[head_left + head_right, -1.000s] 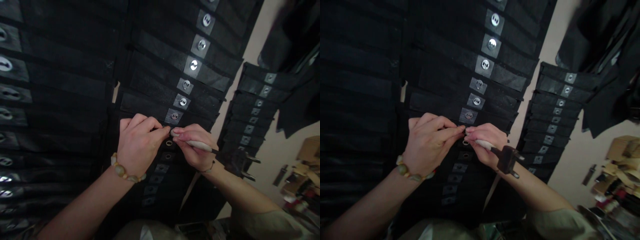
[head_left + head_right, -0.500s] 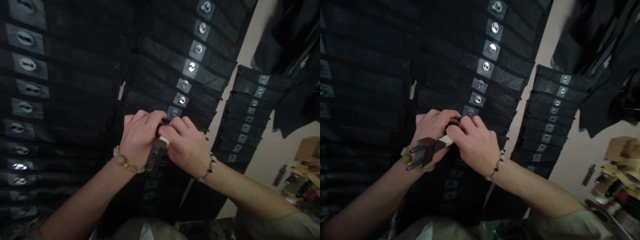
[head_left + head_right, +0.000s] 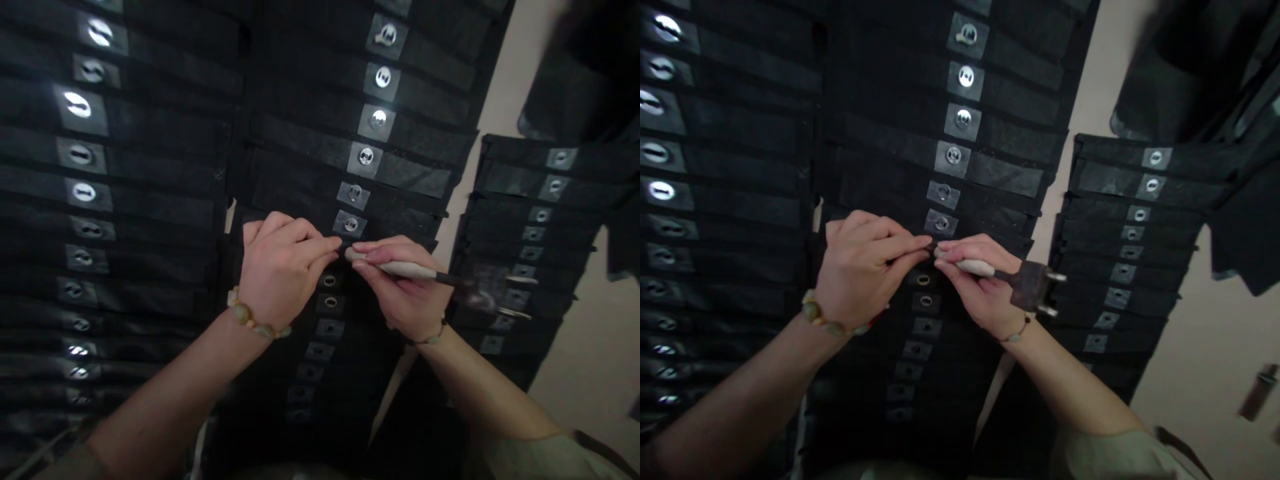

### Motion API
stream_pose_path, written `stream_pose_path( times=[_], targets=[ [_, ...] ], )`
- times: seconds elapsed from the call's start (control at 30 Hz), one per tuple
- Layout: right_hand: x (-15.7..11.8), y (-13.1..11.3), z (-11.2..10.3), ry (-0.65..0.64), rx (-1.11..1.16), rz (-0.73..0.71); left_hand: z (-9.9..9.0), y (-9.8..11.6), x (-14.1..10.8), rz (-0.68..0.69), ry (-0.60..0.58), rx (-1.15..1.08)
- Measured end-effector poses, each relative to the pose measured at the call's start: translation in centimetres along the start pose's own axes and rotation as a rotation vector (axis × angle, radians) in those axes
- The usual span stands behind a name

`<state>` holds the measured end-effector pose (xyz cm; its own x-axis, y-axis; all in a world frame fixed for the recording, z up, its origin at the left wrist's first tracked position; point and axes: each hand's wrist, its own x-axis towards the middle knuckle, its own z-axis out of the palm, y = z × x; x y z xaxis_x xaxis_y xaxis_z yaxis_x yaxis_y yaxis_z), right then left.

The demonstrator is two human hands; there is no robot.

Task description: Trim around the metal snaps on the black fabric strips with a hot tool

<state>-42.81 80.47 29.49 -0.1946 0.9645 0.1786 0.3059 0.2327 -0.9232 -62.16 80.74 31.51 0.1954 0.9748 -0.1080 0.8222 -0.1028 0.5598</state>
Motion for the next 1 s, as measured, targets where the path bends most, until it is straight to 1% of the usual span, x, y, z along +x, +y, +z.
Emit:
stream_pose_path(
  times=[0.1,0.17,0.37,0.6,0.8,0.87,1.0],
  targets=[
    [0.7,0.5,-0.1,-0.056,0.000,-0.012,0.5,-0.4,0.6,0.006,-0.013,0.014],
    [0.9,0.6,0.0,-0.067,-0.015,-0.020,0.6,-0.7,0.5,0.021,-0.017,0.019],
    [0.7,0.6,0.3,-0.068,-0.094,-0.041,0.8,-1.4,0.0,0.129,0.050,0.004],
    [0.4,0.9,0.2,-0.056,-0.134,-0.069,0.8,-1.4,0.1,0.090,0.043,-0.042],
    [0.5,0.7,0.2,-0.074,-0.140,-0.054,0.5,-1.2,0.3,0.071,-0.020,-0.027],
    [0.8,0.3,0.2,-0.104,-0.166,-0.049,0.5,-1.1,0.4,0.052,-0.016,-0.036],
    [1.6,-0.9,0.4,-0.247,-0.322,-0.080,0.7,-1.1,0.4,0.037,-0.010,-0.050]
  ],
)
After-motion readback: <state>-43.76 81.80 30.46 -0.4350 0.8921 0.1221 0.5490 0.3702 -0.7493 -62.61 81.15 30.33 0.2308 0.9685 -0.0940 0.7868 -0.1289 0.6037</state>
